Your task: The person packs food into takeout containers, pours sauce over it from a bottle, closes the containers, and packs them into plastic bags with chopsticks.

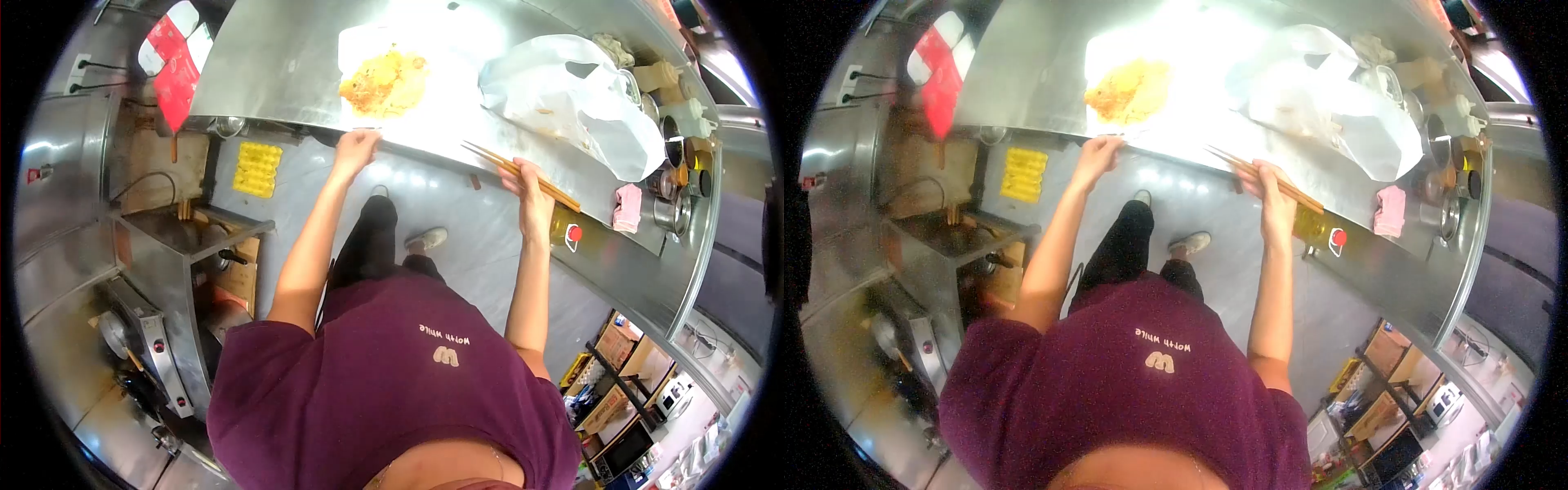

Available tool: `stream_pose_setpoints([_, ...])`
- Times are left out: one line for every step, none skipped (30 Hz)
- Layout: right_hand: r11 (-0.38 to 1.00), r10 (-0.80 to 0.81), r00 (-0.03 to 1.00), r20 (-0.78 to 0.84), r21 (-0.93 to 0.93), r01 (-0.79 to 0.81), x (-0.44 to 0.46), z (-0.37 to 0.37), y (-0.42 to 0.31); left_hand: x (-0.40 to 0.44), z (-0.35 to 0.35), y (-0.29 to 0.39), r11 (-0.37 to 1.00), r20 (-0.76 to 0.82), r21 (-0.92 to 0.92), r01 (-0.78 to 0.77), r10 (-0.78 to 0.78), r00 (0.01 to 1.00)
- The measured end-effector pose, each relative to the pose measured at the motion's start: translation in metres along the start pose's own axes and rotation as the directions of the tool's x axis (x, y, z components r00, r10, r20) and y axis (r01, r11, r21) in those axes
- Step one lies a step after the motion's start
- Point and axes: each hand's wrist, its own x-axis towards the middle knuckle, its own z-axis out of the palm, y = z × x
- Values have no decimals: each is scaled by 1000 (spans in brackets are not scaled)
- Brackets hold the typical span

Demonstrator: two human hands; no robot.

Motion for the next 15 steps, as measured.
stream_pose_setpoints([999,-39,999,-15,-1,39,5,5,2,1,-5,7,984,-30,151,-92,98,995])
stream_pose_setpoints([996,-84,996,-3,-33,83,11,14,0,2,-9,16,939,-48,297,-176,199,979])
stream_pose_setpoints([990,-126,992,9,-66,127,17,25,-4,-9,-12,46,821,-64,515,-247,324,944])
stream_pose_setpoints([981,-168,986,19,-96,169,25,38,-7,-2,-10,60,733,-57,604,-312,431,901])
stream_pose_setpoints([978,-196,979,53,-68,199,33,55,-14,7,-9,69,629,-33,686,-366,529,848])
stream_pose_setpoints([953,-275,960,52,-117,279,45,70,-9,15,-10,77,513,5,756,-407,617,787])
stream_pose_setpoints([917,-357,932,56,-168,362,62,84,-2,24,-14,85,491,57,776,-396,571,819])
stream_pose_setpoints([871,-434,898,71,-222,438,77,98,1,33,-20,95,527,89,709,-470,594,800])
stream_pose_setpoints([824,-479,872,101,-291,486,87,110,1,40,-27,103,563,115,632,-533,612,783])
stream_pose_setpoints([770,-517,845,136,-357,529,96,121,2,46,-35,111,596,137,547,-587,628,766])
stream_pose_setpoints([710,-553,815,173,-414,569,102,132,3,49,-46,120,763,211,375,-527,483,850])
stream_pose_setpoints([710,-553,814,179,-409,573,106,139,6,63,-56,113,826,158,248,-506,481,862])
stream_pose_setpoints([711,-551,814,186,-405,574,106,144,11,79,-63,98,870,107,114,-479,469,877])
stream_pose_setpoints([714,-548,814,192,-401,574,104,148,15,93,-71,83,895,59,-24,-445,446,893])
stream_pose_setpoints([688,-529,823,209,-462,559,96,151,10,102,-78,71,882,-78,93,-462,469,880])
